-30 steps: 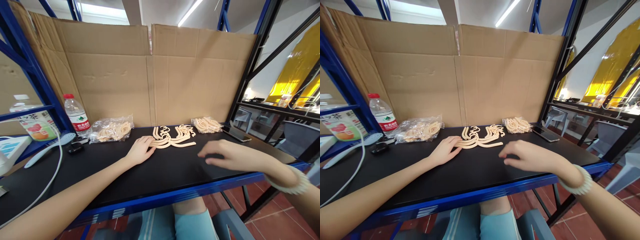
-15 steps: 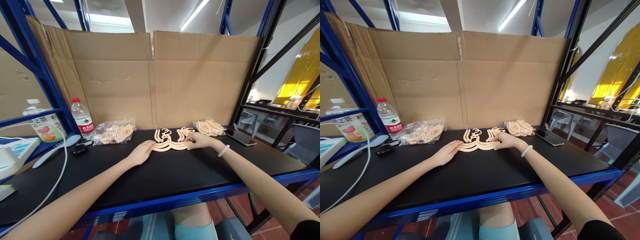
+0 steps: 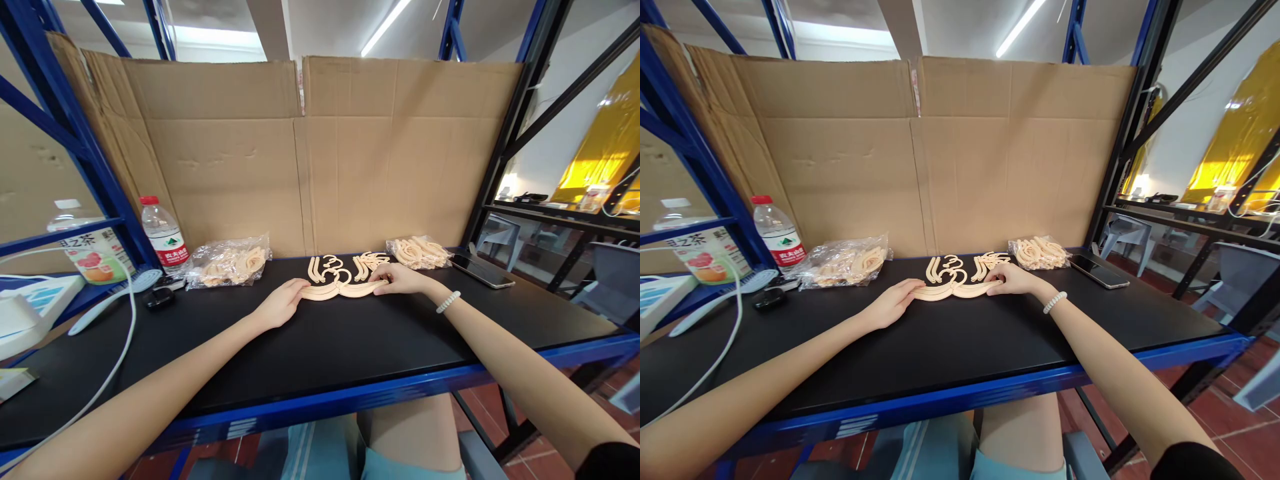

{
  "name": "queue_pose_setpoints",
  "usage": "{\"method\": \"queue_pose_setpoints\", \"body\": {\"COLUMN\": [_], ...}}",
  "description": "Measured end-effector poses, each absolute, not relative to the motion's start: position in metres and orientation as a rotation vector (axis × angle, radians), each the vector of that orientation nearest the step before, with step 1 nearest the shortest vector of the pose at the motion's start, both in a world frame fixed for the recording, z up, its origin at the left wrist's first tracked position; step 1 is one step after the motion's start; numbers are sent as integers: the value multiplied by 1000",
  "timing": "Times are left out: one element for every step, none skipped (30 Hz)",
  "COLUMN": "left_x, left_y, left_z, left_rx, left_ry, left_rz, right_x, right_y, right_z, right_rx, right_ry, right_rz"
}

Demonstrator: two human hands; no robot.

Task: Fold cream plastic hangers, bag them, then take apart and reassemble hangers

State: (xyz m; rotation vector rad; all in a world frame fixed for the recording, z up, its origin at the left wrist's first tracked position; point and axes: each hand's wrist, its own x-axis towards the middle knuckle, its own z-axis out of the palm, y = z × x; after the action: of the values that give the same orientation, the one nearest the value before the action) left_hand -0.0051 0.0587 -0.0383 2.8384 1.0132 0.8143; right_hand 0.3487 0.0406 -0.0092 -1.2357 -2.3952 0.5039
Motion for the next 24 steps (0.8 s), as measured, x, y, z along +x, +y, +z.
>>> {"method": "queue_pose_setpoints", "body": {"left_x": [-5,-5,-5,-5,-5,-5,-5,-5,-5,-5,-4,-4,-4,-4,-4,-4,-4,-4,-4,-4,-4,-4,-4,-4], "left_y": [59,59,60,60,60,61,61,61,61,61,61,61,60,60,59,59,59,59,59,59,59,60,60,60], "left_z": [-39,-39,-40,-40,-41,-41,-41,-41,-40,-40,-40,-39,-39,-38,-38,-37,-37,-37,-37,-38,-38,-38,-39,-39], "left_rx": [2836,2834,2832,2830,2829,2829,2829,2830,2832,2834,2838,2841,2844,2847,2850,2853,2855,2856,2857,2858,2858,2857,2857,2857], "left_ry": [1012,1012,1012,1012,1012,1013,1014,1016,1020,1024,1026,1028,1029,1030,1031,1032,1033,1036,1038,1040,1042,1043,1043,1042], "left_rz": [822,830,839,846,853,857,858,857,854,850,844,838,832,828,823,820,818,816,814,813,812,812,812,812], "right_x": [349,350,351,351,352,352,352,352,352,352,352,352,353,353,353,353,354,354,354,354,354,354,354,353], "right_y": [40,40,40,39,38,38,38,37,37,37,37,37,37,36,36,36,35,35,35,35,35,35,35,35], "right_z": [-9,-9,-9,-9,-9,-8,-8,-8,-8,-8,-8,-8,-8,-8,-9,-9,-9,-9,-9,-9,-9,-8,-8,-8], "right_rx": [-1234,-1229,-1224,-1224,-1228,-1233,-1240,-1247,-1251,-1250,-1244,-1236,-1229,-1224,-1226,-1232,-1238,-1238,-1233,-1227,-1221,-1217,-1218,-1220], "right_ry": [-2399,-2407,-2414,-2417,-2414,-2410,-2406,-2403,-2403,-2406,-2412,-2418,-2419,-2418,-2413,-2404,-2398,-2396,-2400,-2408,-2418,-2428,-2436,-2441], "right_rz": [513,521,526,528,529,532,536,544,553,563,568,567,563,564,570,579,585,588,587,581,572,563,554,546]}}
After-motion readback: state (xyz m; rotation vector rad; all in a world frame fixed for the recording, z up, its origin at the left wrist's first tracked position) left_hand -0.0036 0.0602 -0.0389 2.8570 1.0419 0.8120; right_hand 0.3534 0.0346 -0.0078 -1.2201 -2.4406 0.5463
